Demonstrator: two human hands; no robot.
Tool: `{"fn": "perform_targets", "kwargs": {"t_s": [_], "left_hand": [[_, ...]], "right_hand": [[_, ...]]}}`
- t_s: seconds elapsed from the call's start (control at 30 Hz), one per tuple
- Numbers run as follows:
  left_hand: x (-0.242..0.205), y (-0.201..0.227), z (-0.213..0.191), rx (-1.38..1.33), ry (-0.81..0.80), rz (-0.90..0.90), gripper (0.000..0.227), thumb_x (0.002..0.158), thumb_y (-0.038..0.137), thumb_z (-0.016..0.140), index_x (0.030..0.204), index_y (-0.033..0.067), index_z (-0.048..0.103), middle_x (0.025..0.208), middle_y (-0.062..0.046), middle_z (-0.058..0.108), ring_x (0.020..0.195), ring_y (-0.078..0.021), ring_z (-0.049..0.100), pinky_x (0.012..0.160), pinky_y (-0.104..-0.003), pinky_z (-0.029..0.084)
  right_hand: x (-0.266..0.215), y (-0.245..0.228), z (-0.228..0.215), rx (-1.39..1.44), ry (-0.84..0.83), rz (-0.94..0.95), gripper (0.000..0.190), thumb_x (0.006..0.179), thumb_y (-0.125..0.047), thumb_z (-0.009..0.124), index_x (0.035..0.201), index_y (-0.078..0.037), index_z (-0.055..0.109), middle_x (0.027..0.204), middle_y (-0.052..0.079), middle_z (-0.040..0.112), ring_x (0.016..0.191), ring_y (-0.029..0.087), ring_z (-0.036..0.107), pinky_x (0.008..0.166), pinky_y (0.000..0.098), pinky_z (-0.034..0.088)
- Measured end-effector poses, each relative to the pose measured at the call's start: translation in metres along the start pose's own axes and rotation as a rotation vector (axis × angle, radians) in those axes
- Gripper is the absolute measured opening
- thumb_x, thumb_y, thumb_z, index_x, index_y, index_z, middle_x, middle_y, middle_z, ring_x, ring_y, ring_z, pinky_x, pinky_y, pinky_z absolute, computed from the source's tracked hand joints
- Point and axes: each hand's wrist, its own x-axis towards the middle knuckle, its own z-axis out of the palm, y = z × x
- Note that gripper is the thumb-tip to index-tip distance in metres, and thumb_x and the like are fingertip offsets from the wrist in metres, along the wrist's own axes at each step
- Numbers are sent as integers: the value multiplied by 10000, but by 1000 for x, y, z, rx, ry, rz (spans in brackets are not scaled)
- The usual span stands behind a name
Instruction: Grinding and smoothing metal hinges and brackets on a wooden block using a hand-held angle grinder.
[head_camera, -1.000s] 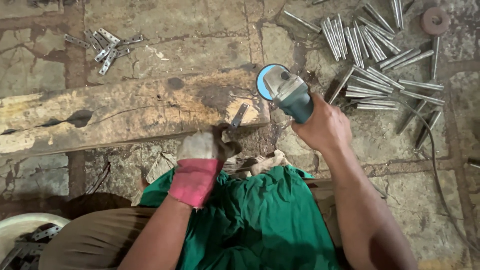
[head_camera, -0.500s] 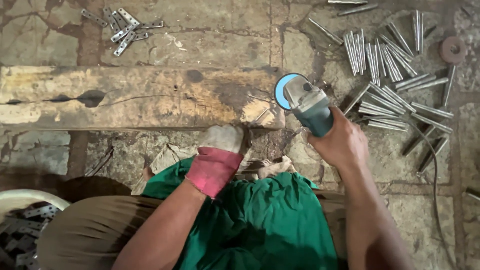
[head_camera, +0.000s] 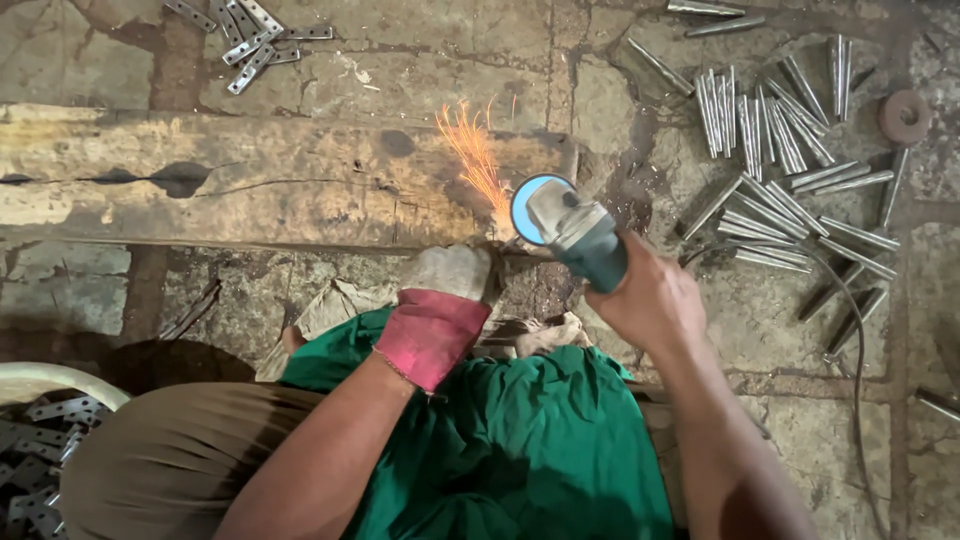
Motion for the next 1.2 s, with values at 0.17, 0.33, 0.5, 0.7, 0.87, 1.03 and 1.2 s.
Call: {"fn": "perform_targets", "kwargs": {"t_s": [0.17, 0.33, 0.5, 0.7, 0.87, 1.03, 1.2], "left_hand": [[-1, 4, -17, -47, -93, -44, 298, 964, 373, 564, 975, 157, 768, 939, -160, 754, 900, -369, 749, 763, -516, 600], [6, 3, -18, -252, -175, -126, 298, 923, 389, 571, 1029, 217, 791, 1004, -168, 746, 942, -378, 736, 807, -493, 589], [27, 0, 1, -223, -218, -126, 373, 940, 451, 540, 1014, 169, 773, 1025, -174, 714, 942, -411, 689, 804, -510, 552], [70, -78, 174, -224, 727, 434, 154, 950, 116, 588, 967, 80, 736, 830, -151, 703, 702, -330, 659, 651, -445, 556], [47, -50, 122, -164, 808, 411, 113, 890, 172, 678, 863, 63, 697, 757, -158, 674, 664, -325, 655, 595, -444, 543], [44, -39, 78, -349, 114, 156, 225, 849, 328, 744, 812, 105, 747, 781, -181, 704, 702, -388, 666, 616, -493, 553], [29, -40, 107, -192, 707, 321, 276, 941, 334, 688, 977, 66, 744, 823, -159, 721, 719, -361, 699, 624, -474, 571]], "right_hand": [[-1, 1, 5, 0, 122, -118, 783, 689, -338, 811, 1413, -183, 556, 1145, 173, 740, 1027, 360, 720, 903, 474, 558], [9, 10, 4, -3, 178, -35, 784, 726, -369, 793, 1447, -187, 546, 1114, 192, 746, 1054, 363, 720, 947, 461, 553], [5, 10, 12, 25, 103, -129, 882, 653, -369, 836, 1444, -157, 508, 1189, 183, 710, 1058, 372, 693, 920, 466, 540], [15, 13, 5, 31, 129, -115, 789, 683, -360, 813, 1402, -163, 553, 1144, 171, 733, 1061, 370, 698, 924, 472, 540], [15, 16, -2, 23, 79, -22, 777, 715, -365, 797, 1430, -187, 552, 1108, 169, 748, 1015, 353, 724, 909, 467, 559], [18, 13, 9, 47, 20, -78, 864, 692, -371, 814, 1469, -159, 501, 1114, 150, 744, 972, 312, 742, 903, 440, 576], [23, 14, 7, 52, 62, -68, 892, 661, -366, 852, 1453, -152, 501, 1141, 157, 727, 1027, 319, 709, 922, 451, 550]]}}
